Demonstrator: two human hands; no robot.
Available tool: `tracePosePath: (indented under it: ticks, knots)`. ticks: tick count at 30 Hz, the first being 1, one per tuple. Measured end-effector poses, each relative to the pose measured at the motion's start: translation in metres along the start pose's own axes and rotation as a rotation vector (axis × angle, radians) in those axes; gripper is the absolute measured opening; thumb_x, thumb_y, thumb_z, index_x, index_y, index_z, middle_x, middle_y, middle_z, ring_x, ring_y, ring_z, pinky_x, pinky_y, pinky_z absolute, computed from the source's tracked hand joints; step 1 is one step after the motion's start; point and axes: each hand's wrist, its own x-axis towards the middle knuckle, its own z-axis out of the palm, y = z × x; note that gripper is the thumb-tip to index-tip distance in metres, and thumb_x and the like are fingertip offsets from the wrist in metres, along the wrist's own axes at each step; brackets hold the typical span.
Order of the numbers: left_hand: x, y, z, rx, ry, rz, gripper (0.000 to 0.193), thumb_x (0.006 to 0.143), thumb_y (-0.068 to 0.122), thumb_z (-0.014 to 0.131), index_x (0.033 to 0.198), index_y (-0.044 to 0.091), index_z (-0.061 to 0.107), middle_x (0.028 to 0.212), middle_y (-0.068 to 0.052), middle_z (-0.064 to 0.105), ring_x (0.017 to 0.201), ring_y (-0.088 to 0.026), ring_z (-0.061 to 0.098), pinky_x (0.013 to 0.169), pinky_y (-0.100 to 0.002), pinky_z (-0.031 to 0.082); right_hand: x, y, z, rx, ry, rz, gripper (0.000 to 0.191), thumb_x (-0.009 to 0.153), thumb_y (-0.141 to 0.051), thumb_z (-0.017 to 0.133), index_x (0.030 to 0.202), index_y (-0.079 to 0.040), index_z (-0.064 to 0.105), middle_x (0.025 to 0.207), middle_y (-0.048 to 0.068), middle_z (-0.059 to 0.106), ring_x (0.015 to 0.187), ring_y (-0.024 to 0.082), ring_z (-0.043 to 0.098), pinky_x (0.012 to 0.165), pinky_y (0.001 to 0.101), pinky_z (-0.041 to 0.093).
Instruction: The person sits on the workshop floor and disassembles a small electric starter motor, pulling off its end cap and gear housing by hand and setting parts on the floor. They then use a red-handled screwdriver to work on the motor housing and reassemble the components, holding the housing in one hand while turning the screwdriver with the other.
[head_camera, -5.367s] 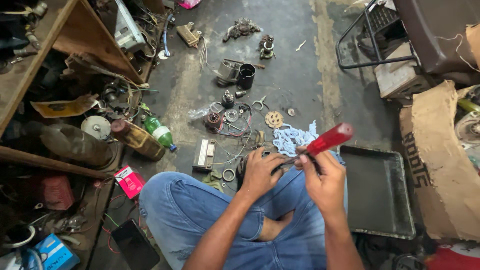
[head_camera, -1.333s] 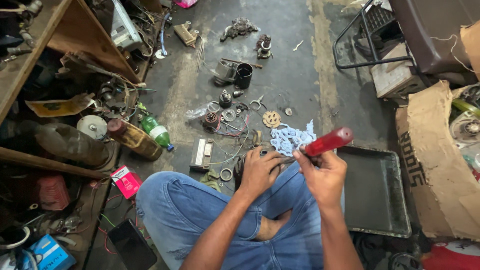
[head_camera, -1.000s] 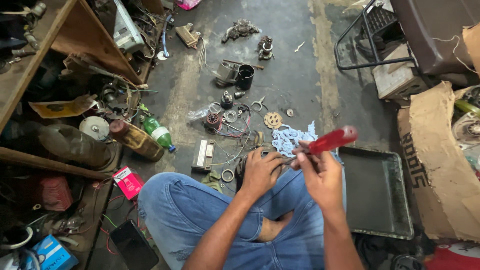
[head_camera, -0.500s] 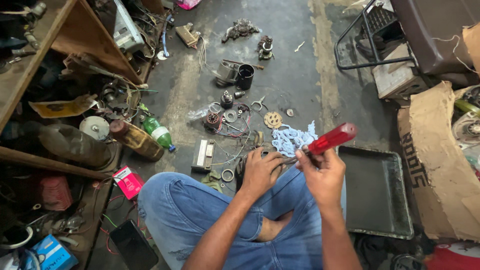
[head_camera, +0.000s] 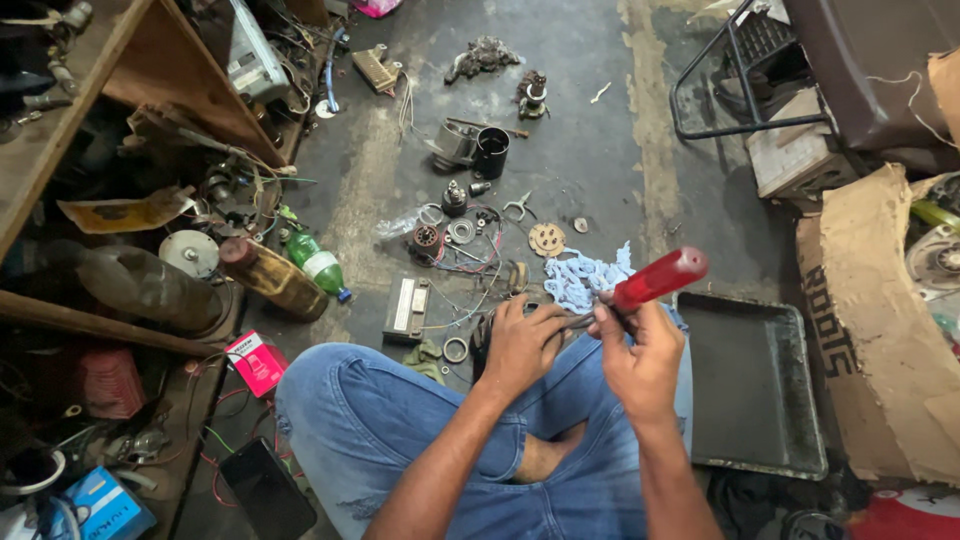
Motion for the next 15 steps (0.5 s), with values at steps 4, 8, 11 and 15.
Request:
tracePosePath:
  ticks: [4,8,11,15]
  knots:
    - [-0.002,-0.001,0.002,-0.001,-0.011,-0.020,0.020,0.088,0.021,0.073,0.106,0.015,0.078,0.118,0.002,0.072,0.116,-0.038,0.055,0.100,-0.052,0.041,0.003,0.007,-0.001,0.082,-0.033,0.122,0.019,0.096,-0.001,0.070,0.115,0.004,0.065,0.098,0.008,0.072,0.087,0.012,0.069,0.079,0.0282,0.058]
    - [-0.002,-0.004,0.005,0.015,-0.017,-0.021,0.020,0.087,0.020,0.073,0.106,0.015,0.078,0.118,0.002,0.072,0.118,-0.038,0.055,0.102,-0.052,0.041,0.024,-0.003,-0.013,0.357,-0.162,0.004,0.045,0.094,0.000,0.070,0.135,0.001,0.051,0.122,0.014,0.065,0.117,0.021,0.064,0.104,0.0369,0.051]
    - [-0.001,-0.005,0.004,0.008,-0.023,-0.027,0.020,0.088,0.020,0.073,0.106,0.014,0.077,0.119,0.002,0.072,0.118,-0.037,0.055,0.103,-0.052,0.041,0.044,-0.022,-0.021,0.681,-0.267,-0.127,0.054,0.101,-0.008,0.063,0.151,-0.006,0.043,0.136,0.021,0.060,0.125,0.027,0.062,0.113,0.0427,0.050]
    - [0.000,-0.002,0.001,0.023,-0.026,-0.017,0.022,0.087,0.019,0.073,0.108,0.014,0.078,0.119,0.001,0.072,0.118,-0.037,0.055,0.102,-0.051,0.041,0.063,-0.046,-0.028,0.749,-0.345,-0.259,0.047,0.110,-0.014,0.052,0.155,-0.015,0.037,0.148,0.024,0.055,0.133,0.032,0.062,0.112,0.0446,0.050]
